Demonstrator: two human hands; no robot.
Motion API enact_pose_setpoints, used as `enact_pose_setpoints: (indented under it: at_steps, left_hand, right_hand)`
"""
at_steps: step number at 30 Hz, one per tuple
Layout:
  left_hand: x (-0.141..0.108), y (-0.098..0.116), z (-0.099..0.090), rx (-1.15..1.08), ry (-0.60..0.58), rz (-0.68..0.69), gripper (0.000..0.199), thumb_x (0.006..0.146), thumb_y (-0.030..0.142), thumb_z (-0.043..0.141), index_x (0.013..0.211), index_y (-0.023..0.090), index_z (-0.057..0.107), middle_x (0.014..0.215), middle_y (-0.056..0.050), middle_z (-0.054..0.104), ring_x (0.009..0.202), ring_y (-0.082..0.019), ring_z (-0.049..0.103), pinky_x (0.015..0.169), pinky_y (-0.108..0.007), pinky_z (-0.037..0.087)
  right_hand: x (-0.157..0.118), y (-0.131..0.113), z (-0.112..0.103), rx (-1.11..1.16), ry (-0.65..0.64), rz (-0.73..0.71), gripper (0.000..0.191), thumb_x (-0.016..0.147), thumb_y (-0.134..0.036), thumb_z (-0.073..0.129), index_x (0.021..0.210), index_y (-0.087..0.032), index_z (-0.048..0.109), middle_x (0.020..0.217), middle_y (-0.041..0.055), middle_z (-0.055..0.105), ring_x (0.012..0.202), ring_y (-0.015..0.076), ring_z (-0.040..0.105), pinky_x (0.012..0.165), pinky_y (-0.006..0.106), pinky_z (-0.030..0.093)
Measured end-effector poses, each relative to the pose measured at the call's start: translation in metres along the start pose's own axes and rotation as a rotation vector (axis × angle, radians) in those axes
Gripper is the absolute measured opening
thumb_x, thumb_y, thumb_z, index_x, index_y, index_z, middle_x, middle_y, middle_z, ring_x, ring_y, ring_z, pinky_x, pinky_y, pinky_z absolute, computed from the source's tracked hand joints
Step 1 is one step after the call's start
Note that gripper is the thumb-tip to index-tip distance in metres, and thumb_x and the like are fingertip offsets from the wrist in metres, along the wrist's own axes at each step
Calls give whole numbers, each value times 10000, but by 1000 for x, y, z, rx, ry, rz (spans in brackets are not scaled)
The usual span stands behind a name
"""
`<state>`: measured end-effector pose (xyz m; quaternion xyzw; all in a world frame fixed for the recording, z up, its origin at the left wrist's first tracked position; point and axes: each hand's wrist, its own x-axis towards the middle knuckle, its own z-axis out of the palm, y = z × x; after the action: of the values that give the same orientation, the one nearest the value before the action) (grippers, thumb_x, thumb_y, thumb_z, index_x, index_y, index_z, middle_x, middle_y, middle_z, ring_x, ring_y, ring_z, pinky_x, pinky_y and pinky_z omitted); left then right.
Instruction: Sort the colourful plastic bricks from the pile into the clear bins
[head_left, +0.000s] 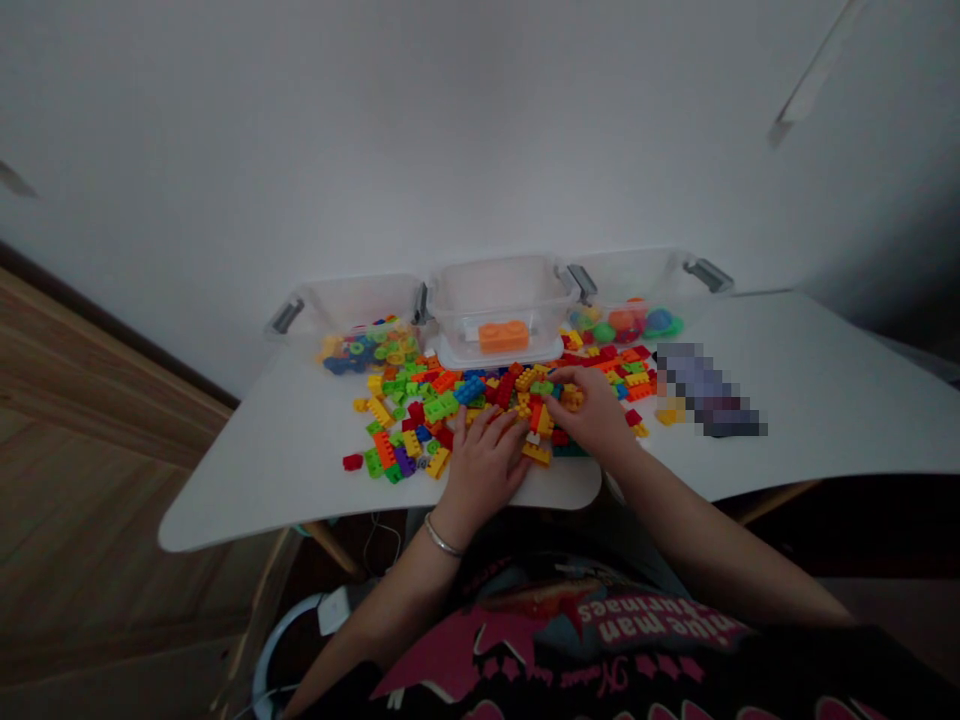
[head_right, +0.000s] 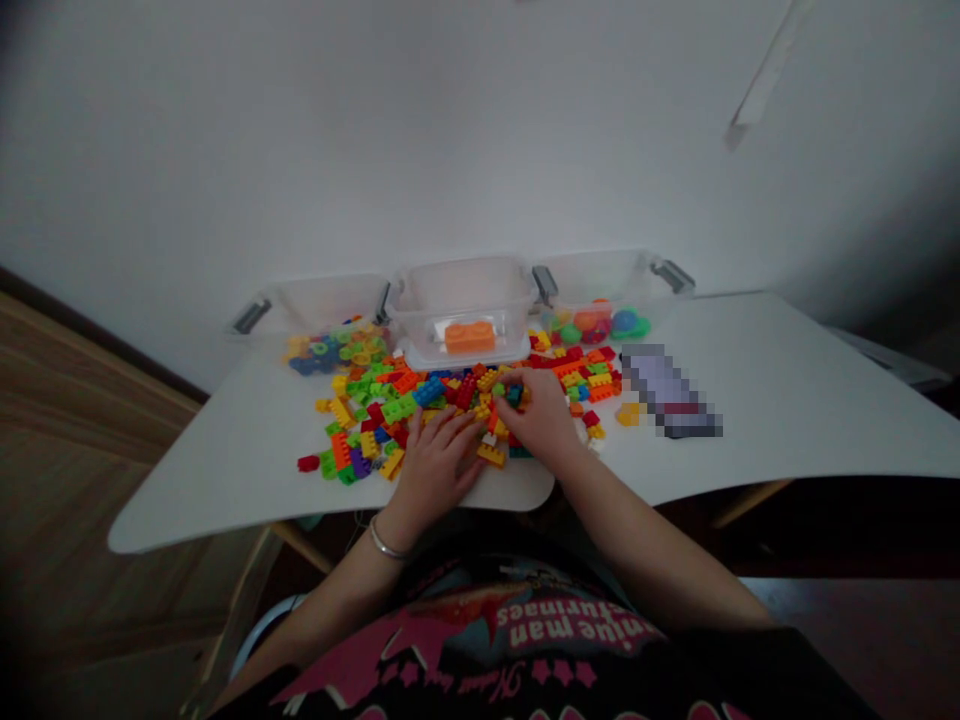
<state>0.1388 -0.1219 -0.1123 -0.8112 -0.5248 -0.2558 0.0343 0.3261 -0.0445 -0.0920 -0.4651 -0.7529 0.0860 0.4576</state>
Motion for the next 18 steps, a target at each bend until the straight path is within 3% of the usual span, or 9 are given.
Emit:
enact_pose_setpoints:
  at_steps: [5,8,12,18]
  left_hand:
    - [3,-3,-6,-88,96,-103,356,911,285,567,1262,236,598,1286,-56,653,1269,-260,513,1186,-546,212]
    - [8,-3,-9,-136,80,-147,319,905,290,592,1218,242,629,1197,-51,697,1238,-256,535,1169,-541,234]
    - [14,2,-9,-214,38,-177,262,875,303,647,1125,234,685,1072,-40,733,1097,-233,605,1117,-506,317]
    - [20,0,-8,-184,67,-204,277,828,285,699,1102,250,703,981,-36,741,959,-229,630,912,-423,448]
  right_hand:
    - [-36,-18,7,-23,0,-249,159,801,-198,636,958,-218,639,919,50,725,900,230,617,864,392,477]
    - [-44,-18,15,-70,8,-366,159,811,-182,641,966,-216,646,932,40,739,917,226,614,876,384,472]
    - [-45,-15,19,-106,15,-387,121,825,-187,633,939,-221,658,932,36,742,922,224,615,864,379,475]
    - [-45,-13,19,-100,12,-398,166,848,-192,617,1006,-214,661,962,47,742,922,220,629,866,375,498]
